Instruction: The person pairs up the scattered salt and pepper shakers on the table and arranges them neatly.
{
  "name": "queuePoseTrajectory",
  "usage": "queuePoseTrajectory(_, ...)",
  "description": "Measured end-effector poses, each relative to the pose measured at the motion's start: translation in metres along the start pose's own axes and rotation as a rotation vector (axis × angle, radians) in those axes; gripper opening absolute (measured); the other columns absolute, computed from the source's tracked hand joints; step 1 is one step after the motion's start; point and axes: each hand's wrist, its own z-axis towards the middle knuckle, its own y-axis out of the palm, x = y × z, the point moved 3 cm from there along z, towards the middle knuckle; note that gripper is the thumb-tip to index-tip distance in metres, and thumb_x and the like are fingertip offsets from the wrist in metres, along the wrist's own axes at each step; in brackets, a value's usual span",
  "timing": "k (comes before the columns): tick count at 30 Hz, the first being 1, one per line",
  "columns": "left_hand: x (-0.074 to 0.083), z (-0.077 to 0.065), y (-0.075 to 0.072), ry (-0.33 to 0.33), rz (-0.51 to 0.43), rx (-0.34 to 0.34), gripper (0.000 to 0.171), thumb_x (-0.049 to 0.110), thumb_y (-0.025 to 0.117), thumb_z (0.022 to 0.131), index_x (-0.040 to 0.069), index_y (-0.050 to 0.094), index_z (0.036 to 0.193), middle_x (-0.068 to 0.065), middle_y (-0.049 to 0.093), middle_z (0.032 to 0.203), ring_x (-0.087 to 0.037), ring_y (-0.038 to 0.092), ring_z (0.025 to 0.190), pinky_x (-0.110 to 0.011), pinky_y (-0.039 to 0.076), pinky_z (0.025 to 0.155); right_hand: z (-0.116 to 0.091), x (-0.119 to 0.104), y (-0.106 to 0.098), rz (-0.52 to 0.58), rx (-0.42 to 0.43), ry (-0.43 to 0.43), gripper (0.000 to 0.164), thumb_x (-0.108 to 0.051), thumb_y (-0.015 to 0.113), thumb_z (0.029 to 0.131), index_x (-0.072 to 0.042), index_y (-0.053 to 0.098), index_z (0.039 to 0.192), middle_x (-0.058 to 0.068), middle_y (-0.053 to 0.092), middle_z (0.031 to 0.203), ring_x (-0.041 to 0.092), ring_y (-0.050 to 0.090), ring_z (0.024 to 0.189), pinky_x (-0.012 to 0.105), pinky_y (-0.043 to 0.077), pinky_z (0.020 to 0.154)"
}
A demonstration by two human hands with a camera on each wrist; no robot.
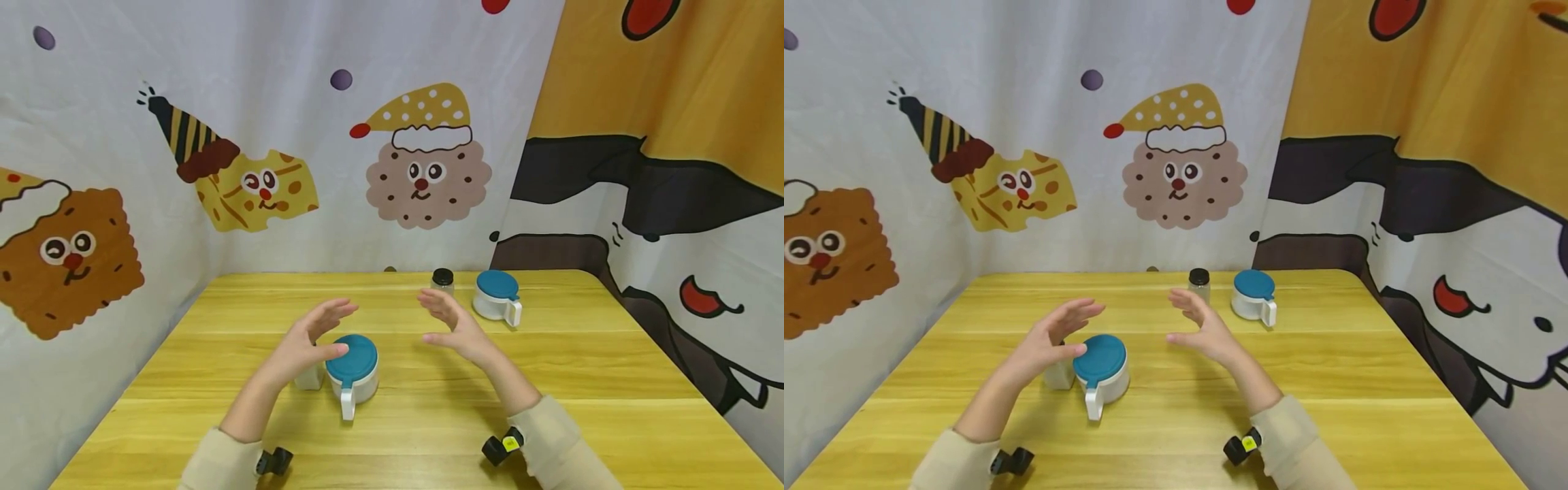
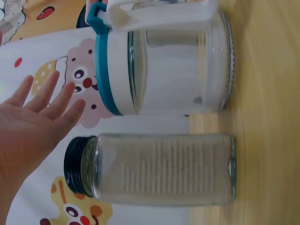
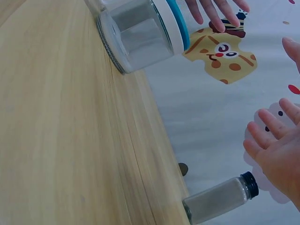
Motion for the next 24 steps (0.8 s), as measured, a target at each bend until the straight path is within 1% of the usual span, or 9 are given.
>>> queuePoseTrajectory(3,0.001,0.004,0.003,0.001,-0.01,0.007,0.066,-0.001,0.069,0.086,0.009,0.039,0.144,-0.014,0.044,0.144,-0.029,0.037,0.134,-0.046,0.026,0.108,-0.002,0.0,-0.003,0.004,-0.001,-0.007,0.074,-0.015,0.075,0.085,-0.007,0.034,0.146,0.015,0.04,0.145,0.039,0.033,0.133,0.055,0.022,0.108)
queuePoseTrajectory(6,0.002,0.007,0.007,0.017,-0.015,-0.002,0.066,0.001,0.069,0.086,0.008,0.038,0.144,-0.016,0.042,0.144,-0.03,0.037,0.133,-0.049,0.026,0.108,-0.003,-0.001,-0.007,0.003,0.002,-0.012,0.074,-0.014,0.074,0.085,-0.005,0.033,0.146,0.016,0.04,0.145,0.038,0.034,0.133,0.053,0.023,0.108)
queuePoseTrajectory(9,0.002,0.009,0.01,0.017,-0.019,-0.001,0.066,0.004,0.07,0.087,0.008,0.038,0.145,-0.017,0.042,0.145,-0.031,0.037,0.133,-0.052,0.026,0.107,-0.004,-0.002,-0.011,0.005,0.006,-0.021,0.074,-0.015,0.074,0.085,-0.003,0.033,0.146,0.017,0.04,0.145,0.038,0.034,0.133,0.05,0.025,0.108)
queuePoseTrajectory(10,0.002,0.009,0.011,0.014,-0.019,0.003,0.066,0.006,0.07,0.087,0.009,0.038,0.145,-0.017,0.042,0.145,-0.031,0.037,0.133,-0.052,0.026,0.107,-0.004,-0.003,-0.012,0.006,0.008,-0.026,0.075,-0.015,0.074,0.085,-0.002,0.032,0.146,0.017,0.04,0.145,0.039,0.034,0.133,0.049,0.025,0.108)
queuePoseTrajectory(15,0.002,0.014,0.015,-0.005,-0.025,0.02,0.068,0.011,0.072,0.087,0.01,0.038,0.145,-0.015,0.042,0.145,-0.029,0.035,0.134,-0.052,0.024,0.108,-0.005,-0.004,-0.017,0.007,0.018,-0.031,0.075,-0.012,0.073,0.086,0.0,0.031,0.145,0.019,0.039,0.145,0.043,0.028,0.134,0.056,0.02,0.108)
queuePoseTrajectory(21,0.004,0.02,0.021,-0.026,0.007,0.038,0.072,0.012,0.073,0.086,0.013,0.035,0.147,-0.01,0.042,0.146,-0.028,0.036,0.134,-0.051,0.025,0.108,-0.005,-0.007,-0.023,-0.037,0.047,-0.033,0.072,-0.006,0.072,0.086,0.002,0.031,0.145,0.022,0.039,0.144,0.039,0.031,0.135,0.058,0.019,0.108)
queuePoseTrajectory(24,0.005,0.024,0.024,-0.034,0.017,0.047,0.072,0.012,0.073,0.086,0.015,0.035,0.147,-0.007,0.042,0.145,-0.026,0.036,0.134,-0.049,0.025,0.109,-0.006,-0.008,-0.026,-0.052,0.061,-0.035,0.072,-0.006,0.072,0.085,-0.001,0.032,0.145,0.021,0.04,0.143,0.037,0.031,0.135,0.057,0.018,0.108)
